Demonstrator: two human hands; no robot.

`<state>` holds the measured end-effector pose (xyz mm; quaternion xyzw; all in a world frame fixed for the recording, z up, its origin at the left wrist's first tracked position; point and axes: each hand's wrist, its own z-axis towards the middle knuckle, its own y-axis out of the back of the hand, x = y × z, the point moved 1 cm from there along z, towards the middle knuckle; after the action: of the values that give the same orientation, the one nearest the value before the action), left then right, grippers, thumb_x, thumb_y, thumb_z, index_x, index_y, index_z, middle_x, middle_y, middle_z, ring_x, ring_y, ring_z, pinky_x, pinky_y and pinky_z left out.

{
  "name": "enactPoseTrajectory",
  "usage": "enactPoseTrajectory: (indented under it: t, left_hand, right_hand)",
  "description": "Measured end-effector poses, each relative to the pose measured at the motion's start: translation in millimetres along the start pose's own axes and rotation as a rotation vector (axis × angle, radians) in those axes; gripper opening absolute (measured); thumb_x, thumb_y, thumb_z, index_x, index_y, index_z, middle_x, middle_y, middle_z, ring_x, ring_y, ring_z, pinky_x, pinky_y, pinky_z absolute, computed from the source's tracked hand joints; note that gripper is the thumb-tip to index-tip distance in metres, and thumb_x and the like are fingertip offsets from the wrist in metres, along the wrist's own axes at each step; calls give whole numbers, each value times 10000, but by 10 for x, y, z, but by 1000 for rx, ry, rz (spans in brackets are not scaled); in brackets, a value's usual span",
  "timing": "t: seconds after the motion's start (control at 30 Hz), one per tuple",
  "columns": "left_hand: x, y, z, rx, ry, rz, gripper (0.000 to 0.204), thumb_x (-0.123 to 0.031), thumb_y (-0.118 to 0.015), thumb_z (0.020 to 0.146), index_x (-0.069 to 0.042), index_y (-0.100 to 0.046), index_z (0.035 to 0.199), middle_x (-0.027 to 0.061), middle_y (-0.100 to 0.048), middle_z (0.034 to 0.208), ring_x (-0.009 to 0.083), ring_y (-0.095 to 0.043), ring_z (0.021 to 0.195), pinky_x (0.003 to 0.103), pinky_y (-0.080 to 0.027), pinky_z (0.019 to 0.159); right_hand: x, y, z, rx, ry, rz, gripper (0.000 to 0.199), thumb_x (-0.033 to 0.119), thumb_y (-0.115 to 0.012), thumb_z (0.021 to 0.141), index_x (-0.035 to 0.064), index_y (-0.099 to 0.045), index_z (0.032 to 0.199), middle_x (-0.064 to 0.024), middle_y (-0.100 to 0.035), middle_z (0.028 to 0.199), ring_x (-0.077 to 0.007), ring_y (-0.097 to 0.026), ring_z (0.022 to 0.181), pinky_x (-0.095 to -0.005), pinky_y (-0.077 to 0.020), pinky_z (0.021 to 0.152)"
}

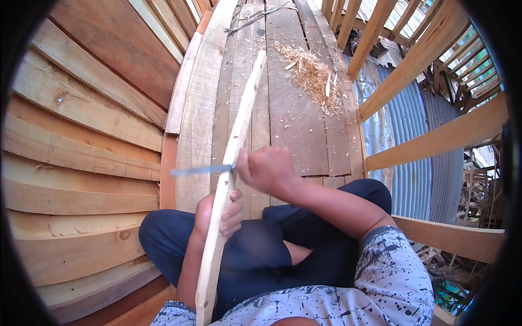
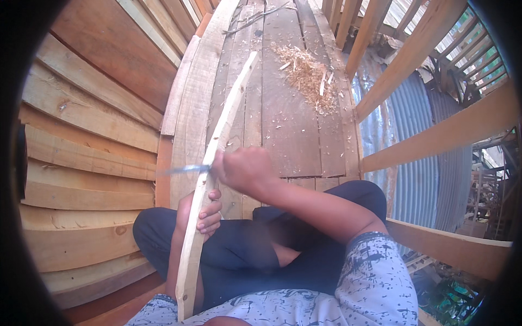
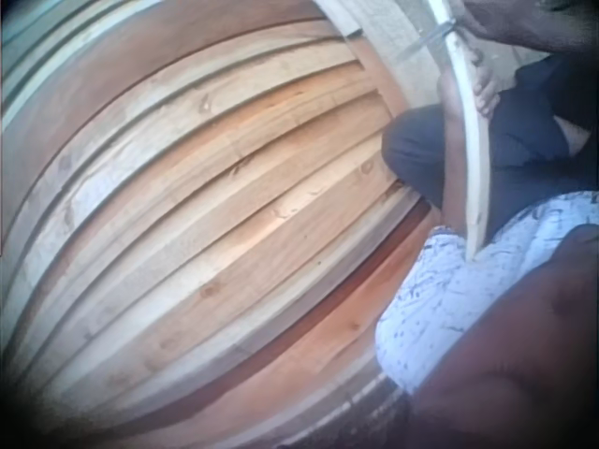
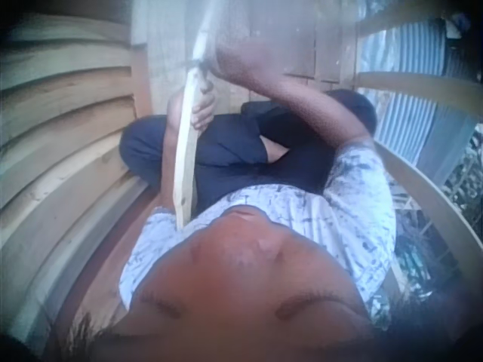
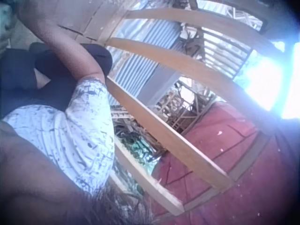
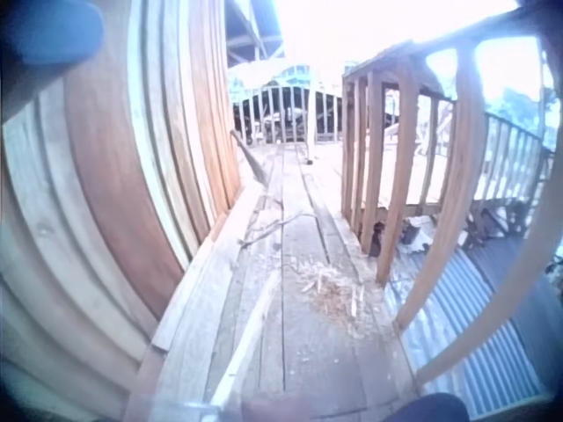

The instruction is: The person sits cross-legged on a wooden floor and uses a knife to shave and shape a long, thin piece of wood. They hold the wood with their left hand and repeatedly scrape the surface with the knife in their right hand, creating wood shavings that accumulate on the floor.

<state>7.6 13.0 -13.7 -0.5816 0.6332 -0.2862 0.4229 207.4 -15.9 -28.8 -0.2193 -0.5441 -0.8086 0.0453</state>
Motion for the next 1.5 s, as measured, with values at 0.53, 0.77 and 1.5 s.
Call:
enactPoseTrajectory:
  t: [0.53, 0.77, 1.5]
  left_hand:
    - [12, -91, 43, -55, 9, -14, 274, -323, -313, 1046, -109, -472, 984, 8, -411, 560, 142, -382, 362, 277, -336, 344]
    - [45, -127, 2, -85, 18, 50, 285, -338, -305, 1050, -116, -467, 974, 6, -411, 558, 144, -383, 356, 276, -333, 338]
    - [25, -109, 16, -94, 15, 94, 285, -329, -306, 1052, -111, -471, 974, 0, -399, 550, 132, -391, 359, 268, -346, 338]
  right_hand:
    - [-451, -119, 224, -173, -172, -54, 488, 300, -462, 952, 59, -617, 557, -195, -562, 501, -366, -603, 451, -480, -475, 434]
    - [-672, -239, 280, -202, 23, 50, 494, 299, -455, 957, 52, -597, 554, -179, -534, 462, -362, -558, 395, -482, -444, 421]
    - [-621, -112, 369, -109, -174, 40, 467, 302, -481, 933, 30, -619, 579, -197, -574, 513, -393, -620, 489, -495, -511, 483]
